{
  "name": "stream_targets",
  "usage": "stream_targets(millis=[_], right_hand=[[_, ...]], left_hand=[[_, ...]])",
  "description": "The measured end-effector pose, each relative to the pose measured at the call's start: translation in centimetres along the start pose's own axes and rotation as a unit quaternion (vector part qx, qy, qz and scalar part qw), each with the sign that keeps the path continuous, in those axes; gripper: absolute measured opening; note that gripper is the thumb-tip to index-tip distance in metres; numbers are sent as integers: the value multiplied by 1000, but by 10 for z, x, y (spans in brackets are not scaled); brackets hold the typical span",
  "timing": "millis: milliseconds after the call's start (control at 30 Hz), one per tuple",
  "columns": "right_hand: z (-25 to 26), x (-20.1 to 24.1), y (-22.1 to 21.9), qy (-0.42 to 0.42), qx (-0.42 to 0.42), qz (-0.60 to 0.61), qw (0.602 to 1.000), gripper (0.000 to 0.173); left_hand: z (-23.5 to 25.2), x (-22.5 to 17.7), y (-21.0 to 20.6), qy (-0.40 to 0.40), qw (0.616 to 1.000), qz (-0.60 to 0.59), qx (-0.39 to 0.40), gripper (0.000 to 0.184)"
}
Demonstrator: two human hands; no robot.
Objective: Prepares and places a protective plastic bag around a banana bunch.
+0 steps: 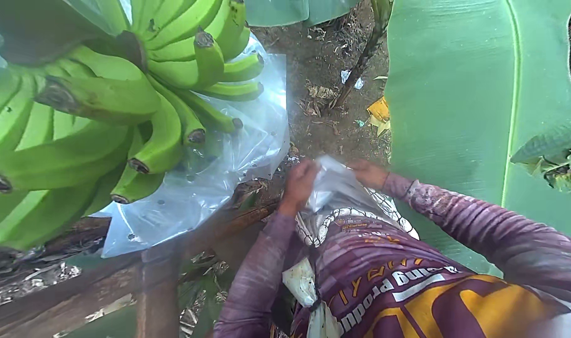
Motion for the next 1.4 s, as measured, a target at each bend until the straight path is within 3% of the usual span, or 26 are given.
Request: stream_targets(millis=[100,167,267,367,433,567,667,867,1100,1200,1333,1400], right_hand=[[-11,-16,16,-36,12,-117,992,42],[-18,-5,39,-52,8,-208,977,51],[-30,69,74,98,-110,-275,950,48],[-49,142,73,241,-189,-327,894,73],[-56,160,63,259,-230,-328,879,86],[-48,153,56,210,-300,-295,882,87],[-33,169,58,219,-346,-283,867,82],[-9,164,78,183,-257,-327,891,25],[-14,141,85,183,-226,-243,925,25],[-16,142,77,184,-211,-225,933,36],[-30,176,64,262,-315,-269,872,78],[-24,183,62,265,-356,-299,845,81]], left_hand=[[-2,-78,30,-100,967,-227,-50,15],[9,-102,33,-124,936,-325,-60,12],[20,-121,29,-121,920,-364,-81,13],[25,-136,23,-135,912,-376,-93,15],[25,-150,22,-143,905,-389,-96,16],[20,-180,20,-163,895,-404,-93,15],[18,-191,12,-174,896,-401,-82,15],[10,-213,31,-206,882,-413,-102,14],[10,-231,55,-224,872,-415,-129,13],[8,-238,60,-231,868,-417,-137,14],[4,-243,53,-249,869,-406,-132,14],[1,-245,45,-254,870,-403,-124,14]])
Point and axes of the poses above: each hand's wrist, its own z-axis towards the middle knuckle, its own y-axis out of the back of the hand, x = y × z, the point moved 10 cm from there along z, towards the middle knuckle, and after that the axes turned 14 degrees about y, right-handed, at the moved point
